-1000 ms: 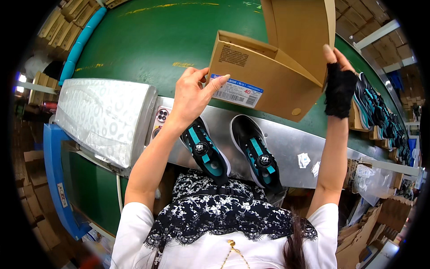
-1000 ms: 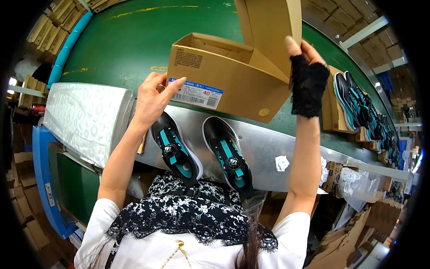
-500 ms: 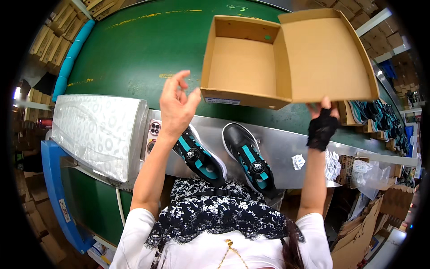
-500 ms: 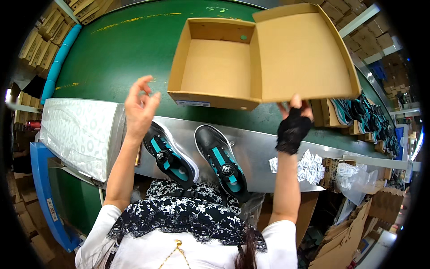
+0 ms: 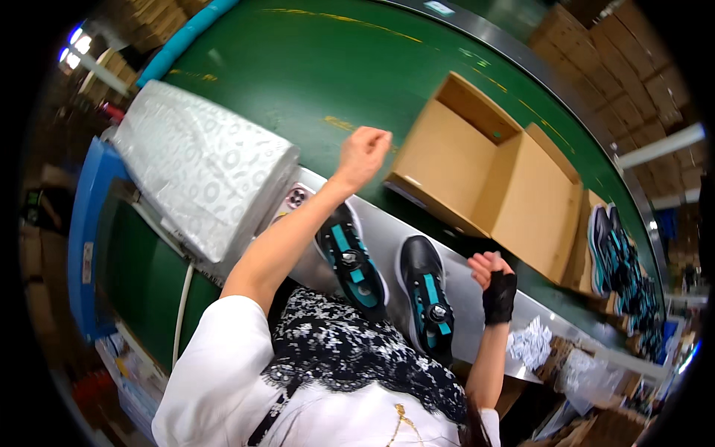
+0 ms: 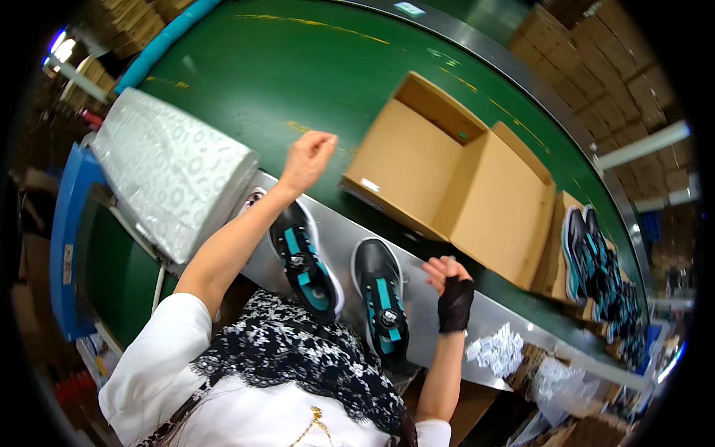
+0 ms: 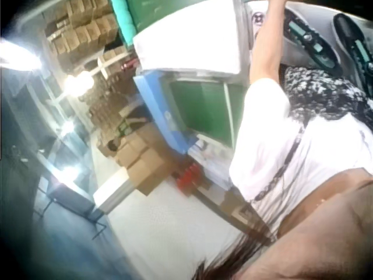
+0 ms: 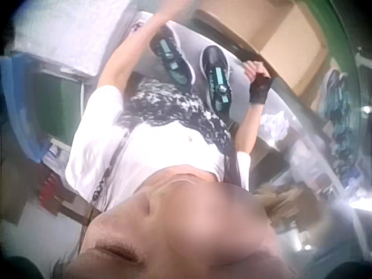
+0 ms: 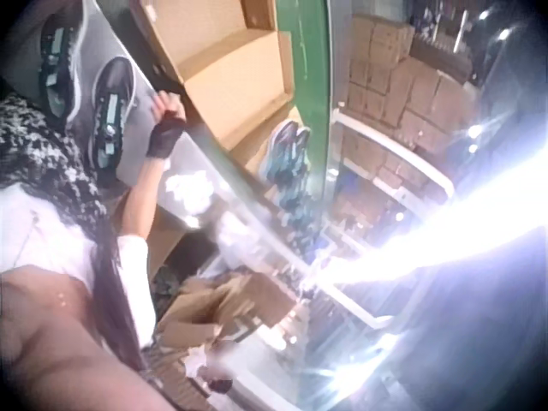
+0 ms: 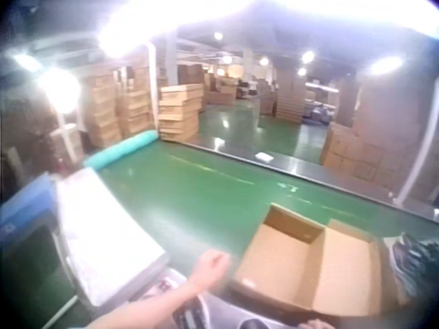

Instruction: The person places pairs of shoes into cardboard boxes, wraps them in protective paper, and sets the closed boxes aside on a conveyor belt.

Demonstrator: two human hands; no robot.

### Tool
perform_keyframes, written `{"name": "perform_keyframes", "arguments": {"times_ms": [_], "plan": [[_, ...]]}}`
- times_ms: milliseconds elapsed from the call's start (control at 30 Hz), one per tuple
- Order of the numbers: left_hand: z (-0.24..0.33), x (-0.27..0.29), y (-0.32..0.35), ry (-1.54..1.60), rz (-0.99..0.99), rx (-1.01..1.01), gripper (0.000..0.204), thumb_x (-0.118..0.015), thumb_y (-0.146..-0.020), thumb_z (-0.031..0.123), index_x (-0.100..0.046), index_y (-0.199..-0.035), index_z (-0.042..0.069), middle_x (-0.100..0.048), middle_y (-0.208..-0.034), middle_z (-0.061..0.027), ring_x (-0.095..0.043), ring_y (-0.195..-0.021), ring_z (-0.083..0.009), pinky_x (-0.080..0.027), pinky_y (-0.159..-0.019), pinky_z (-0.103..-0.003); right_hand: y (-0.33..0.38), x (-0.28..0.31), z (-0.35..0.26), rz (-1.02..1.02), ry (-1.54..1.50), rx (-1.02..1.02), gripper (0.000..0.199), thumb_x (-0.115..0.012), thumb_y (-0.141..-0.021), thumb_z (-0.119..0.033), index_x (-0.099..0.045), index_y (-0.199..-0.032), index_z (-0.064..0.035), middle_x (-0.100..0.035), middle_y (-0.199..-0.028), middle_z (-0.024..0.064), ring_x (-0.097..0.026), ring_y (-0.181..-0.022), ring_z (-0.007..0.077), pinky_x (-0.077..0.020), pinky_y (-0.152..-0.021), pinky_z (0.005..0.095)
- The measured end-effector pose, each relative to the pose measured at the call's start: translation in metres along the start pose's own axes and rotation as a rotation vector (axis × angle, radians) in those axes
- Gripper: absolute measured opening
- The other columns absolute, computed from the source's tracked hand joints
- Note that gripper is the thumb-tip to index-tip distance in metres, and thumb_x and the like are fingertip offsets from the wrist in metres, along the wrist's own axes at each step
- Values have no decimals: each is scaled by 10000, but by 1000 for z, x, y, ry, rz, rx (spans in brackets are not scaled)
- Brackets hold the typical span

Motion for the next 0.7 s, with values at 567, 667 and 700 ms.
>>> {"name": "perform_keyframes", "arguments": {"times_ms": [567, 667, 700], "plan": [[-129, 279, 128, -964, 183, 442, 530, -580, -745, 472, -550, -1148, 129, -419, -1273, -159, -283, -1242, -302, -181, -986, -487, 49, -196, 6, -519, 1544, 512, 563, -560, -736, -327, -398, -1193, -39, -611, -865, 194, -597, -773, 346, -457, -657, 428], [-132, 282, 120, -918, 358, 355, 338, -575, -778, 368, -638, -969, 97, -580, -1070, -118, -480, -1058, -290, -306, -912, -427, 37, -176, 4, -462, 1499, 642, 530, -536, -669, -113, -409, -1183, -88, -607, -811, 191, -592, -732, 346, -450, -630, 428], [-122, 284, 116, -829, 431, 351, 215, -544, -805, 238, -647, -828, 50, -629, -867, -103, -563, -839, -292, -405, -775, -379, 36, -169, 8, -461, 1498, 648, 530, -536, -669, -113, -409, -1183, -88, -607, -811, 191, -592, -732, 346, -450, -630, 428]]}}
Point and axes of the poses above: each hand's wrist, its own y-axis away from the middle knuckle, its own x-axis out of the back of the hand, z = x × y, the point moved 7 cm from there along -y, towards the middle knuckle
